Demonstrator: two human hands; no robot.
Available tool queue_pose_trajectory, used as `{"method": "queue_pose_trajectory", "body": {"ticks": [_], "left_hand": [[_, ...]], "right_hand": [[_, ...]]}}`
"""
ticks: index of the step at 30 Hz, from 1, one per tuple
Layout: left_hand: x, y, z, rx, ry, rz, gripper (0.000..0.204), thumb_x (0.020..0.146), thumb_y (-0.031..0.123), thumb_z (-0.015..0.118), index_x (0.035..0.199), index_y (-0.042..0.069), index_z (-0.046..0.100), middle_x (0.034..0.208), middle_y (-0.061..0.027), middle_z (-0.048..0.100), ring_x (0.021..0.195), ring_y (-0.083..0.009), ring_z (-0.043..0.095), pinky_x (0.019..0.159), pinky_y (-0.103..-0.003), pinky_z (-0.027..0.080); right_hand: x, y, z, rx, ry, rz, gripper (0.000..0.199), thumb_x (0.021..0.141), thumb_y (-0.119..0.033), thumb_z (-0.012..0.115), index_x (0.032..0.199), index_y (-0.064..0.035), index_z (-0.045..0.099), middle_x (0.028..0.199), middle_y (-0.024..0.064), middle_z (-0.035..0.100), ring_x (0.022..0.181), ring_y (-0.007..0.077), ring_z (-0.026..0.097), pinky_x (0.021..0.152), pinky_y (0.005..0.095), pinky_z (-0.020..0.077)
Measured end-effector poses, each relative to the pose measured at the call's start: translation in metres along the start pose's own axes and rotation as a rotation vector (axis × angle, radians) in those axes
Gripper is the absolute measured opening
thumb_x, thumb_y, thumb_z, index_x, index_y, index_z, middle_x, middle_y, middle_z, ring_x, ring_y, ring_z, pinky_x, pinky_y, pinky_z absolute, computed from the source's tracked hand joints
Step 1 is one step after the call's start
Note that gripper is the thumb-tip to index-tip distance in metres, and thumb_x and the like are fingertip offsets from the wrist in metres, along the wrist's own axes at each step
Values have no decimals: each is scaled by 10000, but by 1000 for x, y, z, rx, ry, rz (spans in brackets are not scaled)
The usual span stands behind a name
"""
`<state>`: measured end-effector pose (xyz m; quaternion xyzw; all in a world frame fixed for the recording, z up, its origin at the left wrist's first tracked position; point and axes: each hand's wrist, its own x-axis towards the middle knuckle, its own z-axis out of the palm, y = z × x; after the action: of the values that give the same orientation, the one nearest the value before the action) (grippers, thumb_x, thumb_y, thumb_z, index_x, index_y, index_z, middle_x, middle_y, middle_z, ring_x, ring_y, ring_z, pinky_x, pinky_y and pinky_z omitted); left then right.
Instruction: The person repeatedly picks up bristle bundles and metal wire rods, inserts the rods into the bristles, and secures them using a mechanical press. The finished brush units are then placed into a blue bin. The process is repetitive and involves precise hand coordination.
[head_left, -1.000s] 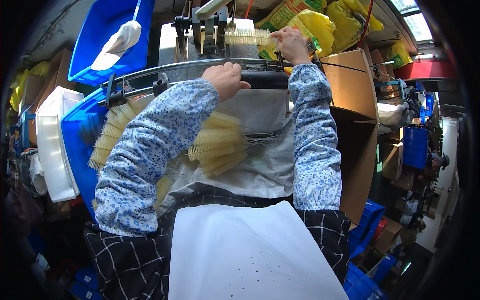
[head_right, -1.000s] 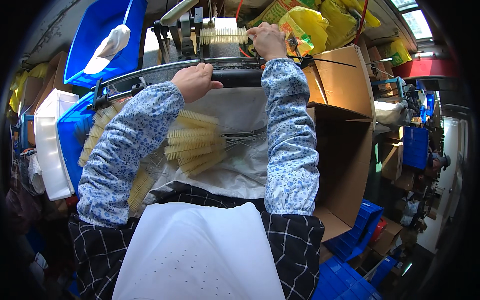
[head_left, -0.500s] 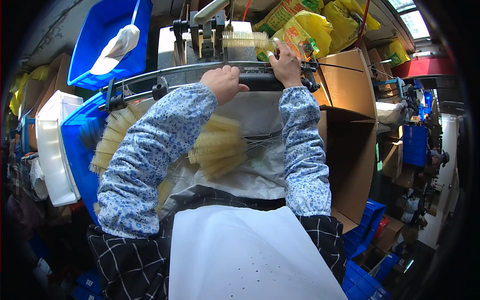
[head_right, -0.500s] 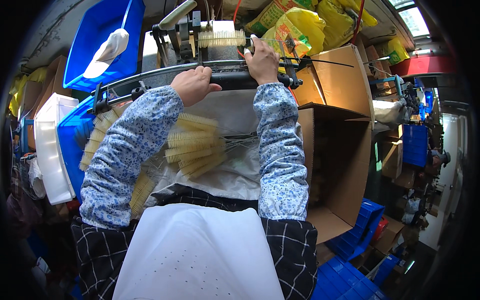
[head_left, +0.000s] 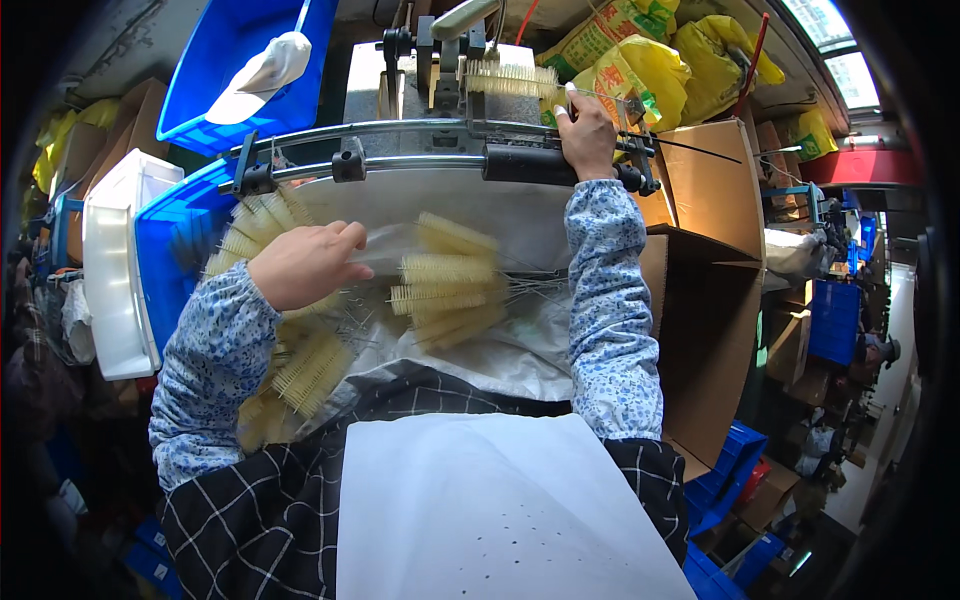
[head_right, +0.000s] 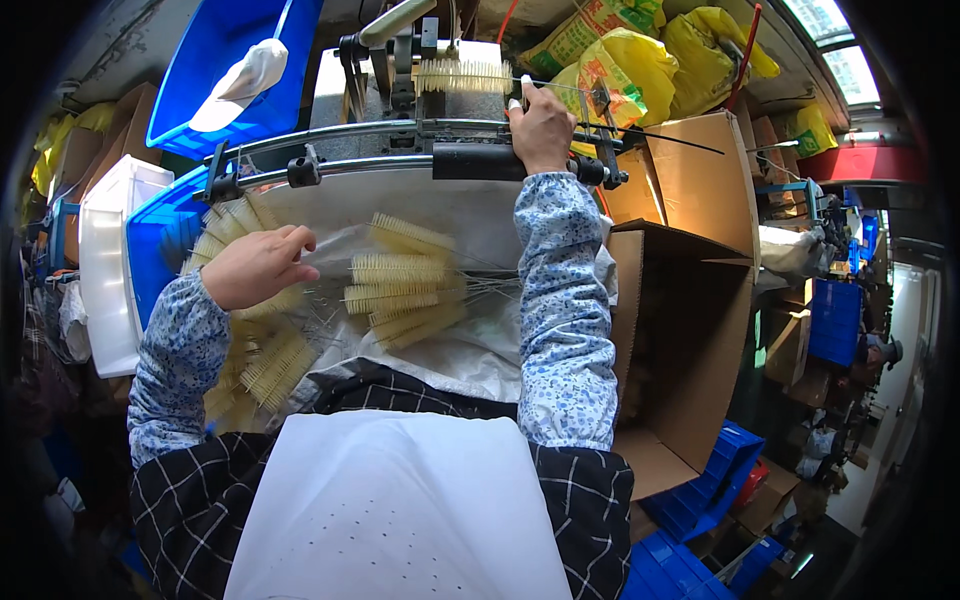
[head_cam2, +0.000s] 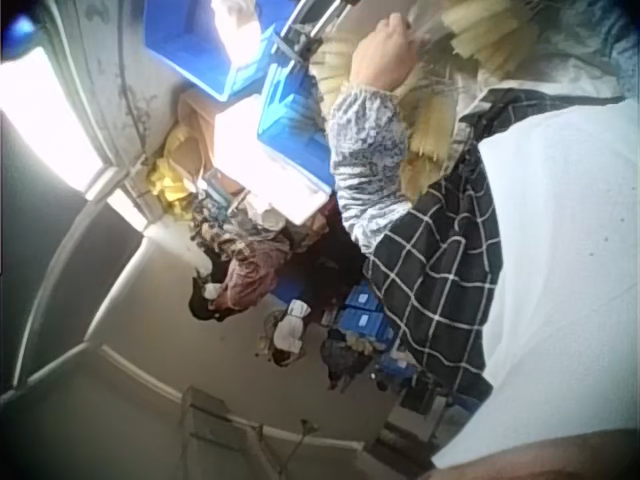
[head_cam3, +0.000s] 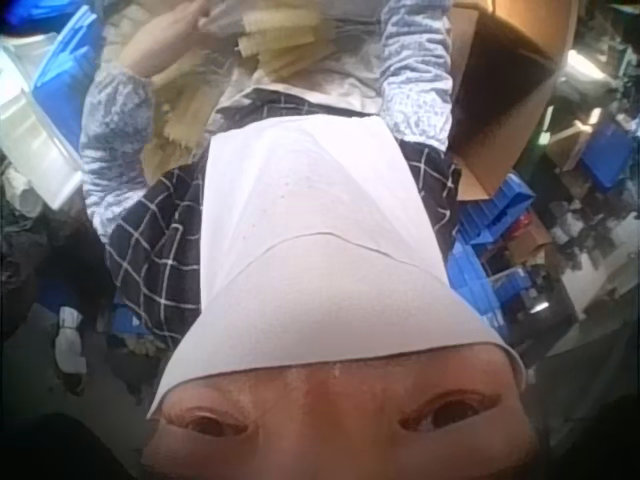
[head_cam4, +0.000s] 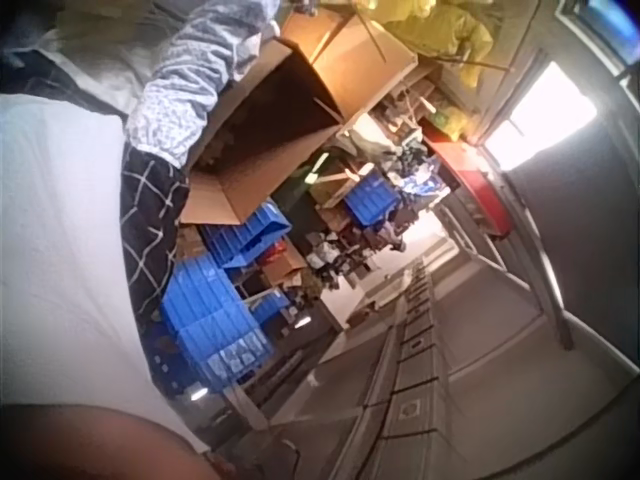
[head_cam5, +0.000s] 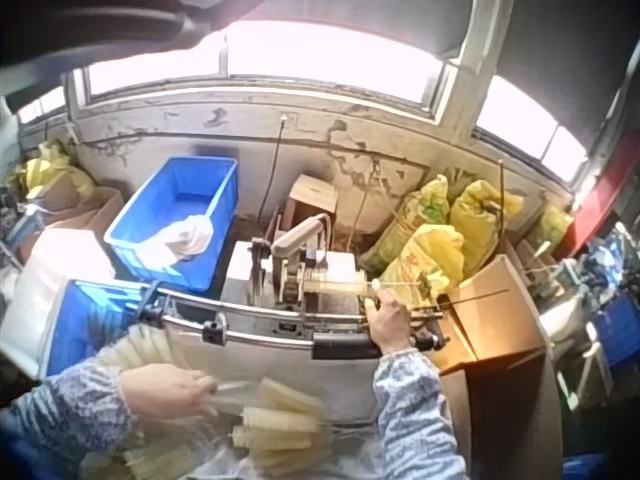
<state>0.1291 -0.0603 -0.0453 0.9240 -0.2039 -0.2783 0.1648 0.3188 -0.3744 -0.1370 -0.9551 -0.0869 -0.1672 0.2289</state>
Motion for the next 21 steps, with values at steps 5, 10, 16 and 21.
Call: {"method": "queue_pose_trajectory", "body": {"ticks": [5, 10, 16, 21], "left_hand": [[-68, 8, 18, 31, 8, -119, 354, 801, 307, 588, 1008, 40, 482, 919, -140, 544, 871, -309, 536, 755, -380, 423], [-115, 32, 30, 28, 218, -230, 394, 751, 266, 634, 1034, 35, 485, 970, -141, 515, 923, -321, 500, 786, -381, 399], [-146, 39, 56, -162, 147, -445, 461, 746, 286, 648, 1073, 23, 460, 1014, -145, 509, 889, -329, 535, 747, -379, 439], [-139, 51, 63, -267, 117, -401, 523, 755, 287, 648, 1142, 19, 419, 1056, -184, 492, 913, -352, 542, 775, -391, 447]], "right_hand": [[-2, -12, 6, -22, 33, -43, 313, 764, -190, 561, 1056, -83, 592, 929, 92, 596, 893, 271, 566, 777, 409, 396], [-1, -32, 5, -33, -46, -5, 294, 750, -171, 551, 1029, -90, 598, 954, 96, 598, 901, 273, 570, 778, 409, 397], [-4, -47, 11, -55, 2, -19, 297, 746, -166, 562, 1025, -71, 598, 964, 84, 600, 902, 263, 572, 781, 398, 397], [-1, -82, 19, -86, 15, -41, 269, 727, -132, 598, 986, -58, 591, 932, 82, 603, 883, 242, 578, 760, 390, 390]]}}
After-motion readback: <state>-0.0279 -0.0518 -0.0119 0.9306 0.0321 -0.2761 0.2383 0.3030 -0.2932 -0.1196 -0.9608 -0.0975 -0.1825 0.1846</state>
